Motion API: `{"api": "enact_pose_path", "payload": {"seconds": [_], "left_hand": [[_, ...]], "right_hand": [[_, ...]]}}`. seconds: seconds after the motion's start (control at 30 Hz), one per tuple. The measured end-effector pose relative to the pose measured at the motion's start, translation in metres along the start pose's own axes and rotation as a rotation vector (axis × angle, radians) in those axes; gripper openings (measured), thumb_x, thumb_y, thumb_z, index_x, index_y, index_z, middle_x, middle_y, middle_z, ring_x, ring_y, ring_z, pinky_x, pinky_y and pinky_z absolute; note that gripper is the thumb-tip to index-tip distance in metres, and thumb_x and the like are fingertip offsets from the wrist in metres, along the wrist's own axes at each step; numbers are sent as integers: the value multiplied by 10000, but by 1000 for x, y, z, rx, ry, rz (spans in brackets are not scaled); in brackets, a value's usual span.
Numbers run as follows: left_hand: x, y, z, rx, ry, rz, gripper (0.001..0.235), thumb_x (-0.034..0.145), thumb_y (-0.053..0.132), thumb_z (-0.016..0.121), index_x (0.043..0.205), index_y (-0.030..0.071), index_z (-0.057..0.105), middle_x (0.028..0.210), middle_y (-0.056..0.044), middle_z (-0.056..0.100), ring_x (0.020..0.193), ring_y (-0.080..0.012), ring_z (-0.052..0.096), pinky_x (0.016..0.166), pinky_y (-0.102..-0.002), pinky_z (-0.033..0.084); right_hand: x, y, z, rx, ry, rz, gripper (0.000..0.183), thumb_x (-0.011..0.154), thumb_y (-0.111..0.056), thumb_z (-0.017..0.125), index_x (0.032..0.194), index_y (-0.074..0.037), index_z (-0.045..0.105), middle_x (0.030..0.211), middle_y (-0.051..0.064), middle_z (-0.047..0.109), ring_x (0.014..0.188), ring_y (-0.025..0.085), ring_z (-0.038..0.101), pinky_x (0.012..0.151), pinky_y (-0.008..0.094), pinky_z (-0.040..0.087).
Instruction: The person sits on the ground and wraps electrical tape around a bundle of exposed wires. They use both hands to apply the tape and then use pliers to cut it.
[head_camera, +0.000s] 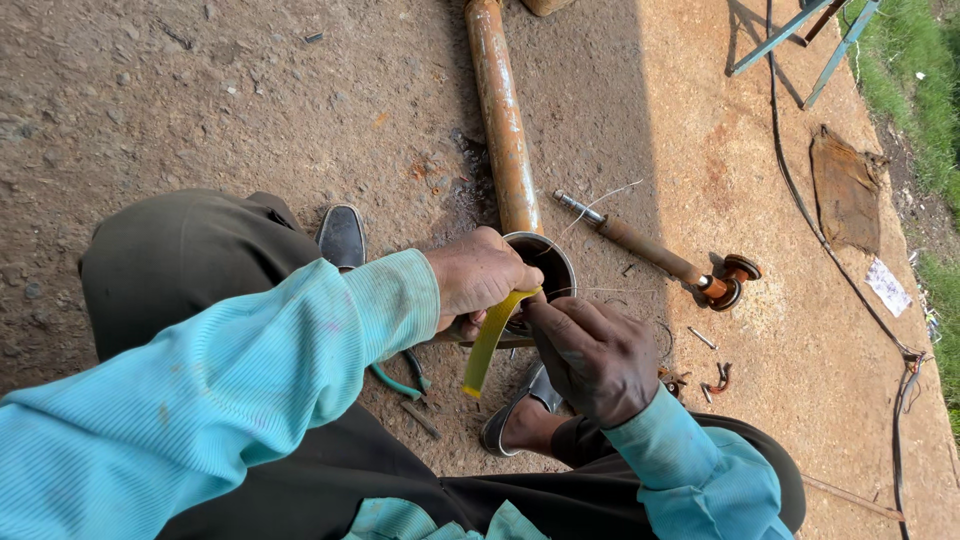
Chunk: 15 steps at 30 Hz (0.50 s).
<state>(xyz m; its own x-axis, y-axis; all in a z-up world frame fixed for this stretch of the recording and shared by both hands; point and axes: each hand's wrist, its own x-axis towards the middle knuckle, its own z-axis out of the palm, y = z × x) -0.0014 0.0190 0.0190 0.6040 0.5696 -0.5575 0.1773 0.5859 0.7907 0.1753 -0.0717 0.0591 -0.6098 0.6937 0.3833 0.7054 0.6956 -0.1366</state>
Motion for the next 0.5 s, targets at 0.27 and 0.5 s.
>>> {"api": "enact_pose_path", "payload": {"seconds": [0.27,0.5], "left_hand": [[-46,16,-12,543,889,1225,195,1012,204,673,1082,22,671,902,-103,725,816,-177,691,730,-347,562],[-63,-57,38,350,755,1036,84,905,21,653,947,44,584,780,-108,680,659,-235,734,541,-359,553]], "right_hand": [[22,7,-3,403,-96,270,69,923,-48,677,975,-9,654,953,126,671,795,265,706,685,348,559],[19,18,-3,644,-319,670,163,950,-156,687,1015,-8,712,795,20,724,700,71,624,605,258,542]]}}
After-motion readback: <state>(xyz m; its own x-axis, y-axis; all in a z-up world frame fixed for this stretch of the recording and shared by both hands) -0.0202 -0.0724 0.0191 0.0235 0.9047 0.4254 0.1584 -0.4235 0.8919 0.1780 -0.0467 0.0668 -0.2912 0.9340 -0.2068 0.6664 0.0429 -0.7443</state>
